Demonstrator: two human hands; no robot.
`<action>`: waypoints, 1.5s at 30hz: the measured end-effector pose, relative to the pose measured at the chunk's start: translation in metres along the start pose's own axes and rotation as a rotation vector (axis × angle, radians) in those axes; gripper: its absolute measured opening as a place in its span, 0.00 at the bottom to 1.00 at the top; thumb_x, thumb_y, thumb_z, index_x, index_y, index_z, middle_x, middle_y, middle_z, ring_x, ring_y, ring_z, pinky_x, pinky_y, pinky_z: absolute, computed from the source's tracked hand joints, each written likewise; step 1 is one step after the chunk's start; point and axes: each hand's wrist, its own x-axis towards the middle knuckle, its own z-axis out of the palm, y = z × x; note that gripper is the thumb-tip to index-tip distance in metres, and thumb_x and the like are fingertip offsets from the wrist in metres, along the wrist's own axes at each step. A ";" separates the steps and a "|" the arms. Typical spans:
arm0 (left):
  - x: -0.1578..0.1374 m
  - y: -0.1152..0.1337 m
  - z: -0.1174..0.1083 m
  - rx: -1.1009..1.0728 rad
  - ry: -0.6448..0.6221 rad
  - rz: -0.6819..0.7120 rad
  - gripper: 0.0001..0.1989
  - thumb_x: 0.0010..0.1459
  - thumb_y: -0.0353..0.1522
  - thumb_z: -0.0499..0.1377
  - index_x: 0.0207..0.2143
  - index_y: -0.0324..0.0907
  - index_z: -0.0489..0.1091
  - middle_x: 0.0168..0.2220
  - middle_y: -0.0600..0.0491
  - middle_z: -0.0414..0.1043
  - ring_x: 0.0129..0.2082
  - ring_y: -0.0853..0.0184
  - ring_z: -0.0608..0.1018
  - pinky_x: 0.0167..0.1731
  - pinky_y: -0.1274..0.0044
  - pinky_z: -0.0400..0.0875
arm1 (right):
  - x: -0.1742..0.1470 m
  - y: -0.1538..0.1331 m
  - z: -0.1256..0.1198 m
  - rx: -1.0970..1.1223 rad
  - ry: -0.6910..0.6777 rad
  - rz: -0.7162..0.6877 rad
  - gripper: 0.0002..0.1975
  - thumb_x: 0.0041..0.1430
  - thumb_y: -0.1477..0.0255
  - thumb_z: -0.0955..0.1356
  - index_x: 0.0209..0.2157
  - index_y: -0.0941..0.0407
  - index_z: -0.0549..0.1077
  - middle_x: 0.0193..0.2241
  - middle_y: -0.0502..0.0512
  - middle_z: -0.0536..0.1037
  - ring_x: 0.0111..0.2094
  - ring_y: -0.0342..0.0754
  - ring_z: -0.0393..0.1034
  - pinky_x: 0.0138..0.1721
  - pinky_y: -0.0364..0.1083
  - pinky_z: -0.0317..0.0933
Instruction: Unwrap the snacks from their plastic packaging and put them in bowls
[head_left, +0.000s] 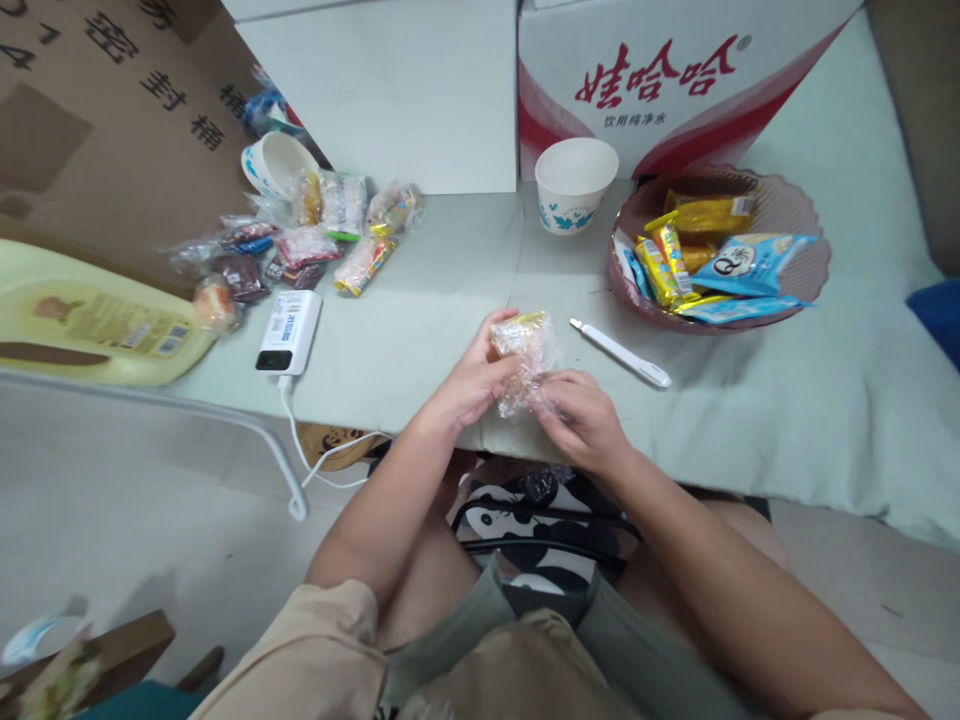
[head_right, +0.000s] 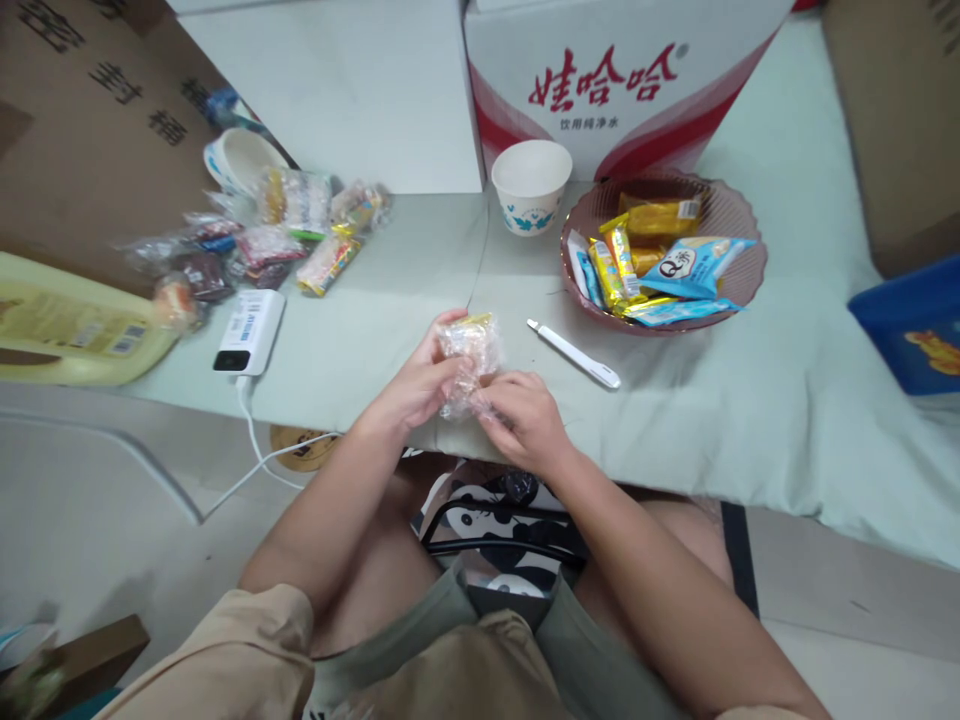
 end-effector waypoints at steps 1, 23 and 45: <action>0.001 0.000 -0.001 0.018 0.017 0.013 0.31 0.42 0.27 0.70 0.50 0.51 0.69 0.38 0.55 0.73 0.32 0.70 0.75 0.33 0.78 0.70 | 0.000 0.000 0.000 0.012 0.030 -0.034 0.11 0.63 0.68 0.64 0.34 0.51 0.78 0.33 0.55 0.80 0.38 0.51 0.73 0.44 0.53 0.65; -0.003 -0.002 -0.010 0.465 -0.381 0.035 0.43 0.48 0.36 0.71 0.65 0.49 0.59 0.64 0.43 0.64 0.59 0.53 0.71 0.58 0.63 0.67 | 0.005 0.020 -0.002 0.338 0.216 0.375 0.24 0.57 0.63 0.70 0.54 0.50 0.67 0.51 0.58 0.74 0.51 0.54 0.71 0.53 0.55 0.67; 0.012 -0.006 -0.007 0.252 -0.008 0.292 0.38 0.44 0.37 0.73 0.57 0.52 0.62 0.47 0.51 0.74 0.41 0.65 0.79 0.43 0.74 0.76 | 0.003 0.021 -0.026 0.152 0.293 0.287 0.13 0.64 0.60 0.64 0.46 0.51 0.69 0.43 0.56 0.75 0.41 0.50 0.72 0.42 0.51 0.69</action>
